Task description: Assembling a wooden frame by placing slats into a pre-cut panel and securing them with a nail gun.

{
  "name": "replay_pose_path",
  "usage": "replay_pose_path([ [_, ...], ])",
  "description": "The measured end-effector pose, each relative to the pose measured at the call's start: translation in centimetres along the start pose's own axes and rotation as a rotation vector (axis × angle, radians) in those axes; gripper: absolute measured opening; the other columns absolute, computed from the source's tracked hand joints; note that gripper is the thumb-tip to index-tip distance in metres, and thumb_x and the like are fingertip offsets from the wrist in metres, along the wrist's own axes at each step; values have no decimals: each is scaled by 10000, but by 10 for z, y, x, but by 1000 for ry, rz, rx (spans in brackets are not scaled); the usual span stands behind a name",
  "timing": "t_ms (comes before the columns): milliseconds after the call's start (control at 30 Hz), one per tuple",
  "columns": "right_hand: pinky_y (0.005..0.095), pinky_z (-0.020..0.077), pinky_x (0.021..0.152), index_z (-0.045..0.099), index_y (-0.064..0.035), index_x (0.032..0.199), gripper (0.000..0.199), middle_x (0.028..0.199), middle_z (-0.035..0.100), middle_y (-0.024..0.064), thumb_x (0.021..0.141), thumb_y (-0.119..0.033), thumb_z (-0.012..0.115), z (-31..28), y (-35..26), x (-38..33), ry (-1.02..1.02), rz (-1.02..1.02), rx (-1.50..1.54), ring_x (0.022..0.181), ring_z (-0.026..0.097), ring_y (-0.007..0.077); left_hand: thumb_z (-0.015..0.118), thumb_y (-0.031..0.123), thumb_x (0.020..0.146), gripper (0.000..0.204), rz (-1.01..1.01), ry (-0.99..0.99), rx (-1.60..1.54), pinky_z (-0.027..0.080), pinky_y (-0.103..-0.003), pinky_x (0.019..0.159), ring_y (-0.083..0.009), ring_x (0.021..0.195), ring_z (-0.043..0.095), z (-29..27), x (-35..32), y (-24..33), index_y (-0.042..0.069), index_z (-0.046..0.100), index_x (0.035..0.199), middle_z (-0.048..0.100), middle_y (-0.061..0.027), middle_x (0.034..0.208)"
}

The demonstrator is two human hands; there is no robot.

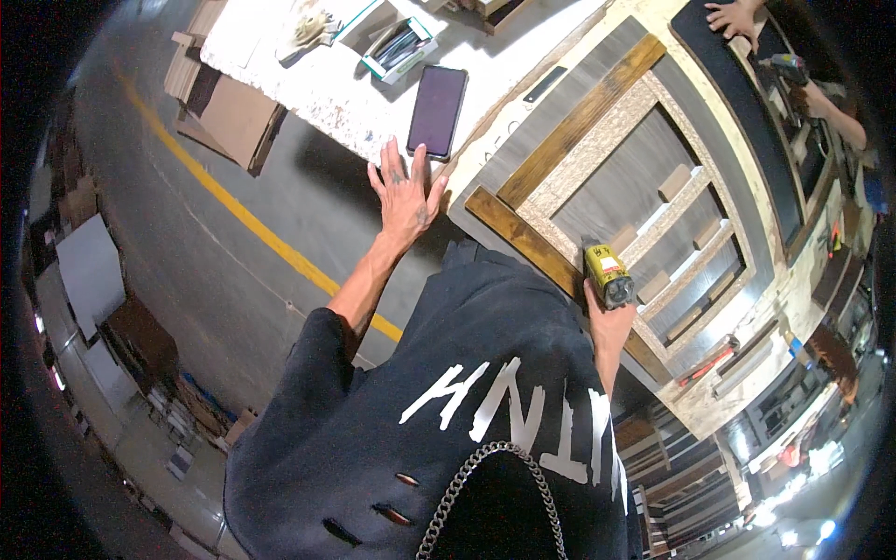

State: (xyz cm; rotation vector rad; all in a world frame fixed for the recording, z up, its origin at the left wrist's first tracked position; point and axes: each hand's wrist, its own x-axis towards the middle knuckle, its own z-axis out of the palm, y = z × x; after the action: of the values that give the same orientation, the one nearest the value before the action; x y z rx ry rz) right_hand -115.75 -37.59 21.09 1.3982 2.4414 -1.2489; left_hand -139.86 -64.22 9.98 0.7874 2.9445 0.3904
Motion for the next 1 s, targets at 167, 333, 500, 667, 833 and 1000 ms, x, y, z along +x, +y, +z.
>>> replay_pose_path([
  [167, 335, 542, 758, 704, 64, 1033, 405, 898, 741, 154, 820, -271, 788, -4, 1, -8, 52, 44, 0, 829, 718, 196, 612, 439, 915, 630, 28, -23, -19, 143, -708, 1085, -473, 1434, 158, 2, 4, 4, 193, 414, 1460, 138, -309, 1548],
  [333, 329, 538, 774, 701, 70, 1038, 413, 916, 739, 159, 822, -271, 789, -5, 5, -13, 70, 72, 31, 841, 714, 196, 615, 420, 916, 589, 57, -67, -15, 139, -709, 1085, -465, 1441, 146, 0, 10, 3, 234, 445, 1448, 143, -301, 1548],
  [500, 327, 505, 859, 682, 59, 1086, 411, 997, 723, 125, 819, -231, 798, -6, 0, -15, 85, 201, 132, 917, 678, 189, 612, 423, 923, 599, 121, -67, -43, 130, -707, 1087, -466, 1441, 138, 2, 18, 3, 235, 426, 1460, 144, -297, 1548],
  [667, 317, 523, 800, 682, 86, 1064, 427, 951, 729, 149, 829, -253, 792, -12, 4, -19, 145, 212, 175, 865, 691, 178, 600, 449, 924, 673, 49, -54, -57, 123, -703, 1089, -492, 1430, 150, 1, 33, 6, 161, 369, 1487, 140, -310, 1546],
  [833, 323, 496, 872, 650, 83, 1112, 454, 1028, 705, 130, 813, -219, 812, -27, 9, -21, 160, 283, 188, 933, 662, 195, 561, 498, 946, 641, -65, -26, -19, 120, -687, 1100, -473, 1443, 138, 4, 51, 2, 147, 432, 1466, 123, -303, 1560],
  [1000, 331, 489, 897, 644, 81, 1130, 477, 1054, 703, 141, 812, -233, 813, -37, 25, -21, 157, 291, 178, 963, 661, 206, 596, 473, 937, 473, 207, -85, -166, 108, -658, 1126, -478, 1444, 129, -6, 50, 14, 223, 603, 1339, 111, -265, 1578],
])
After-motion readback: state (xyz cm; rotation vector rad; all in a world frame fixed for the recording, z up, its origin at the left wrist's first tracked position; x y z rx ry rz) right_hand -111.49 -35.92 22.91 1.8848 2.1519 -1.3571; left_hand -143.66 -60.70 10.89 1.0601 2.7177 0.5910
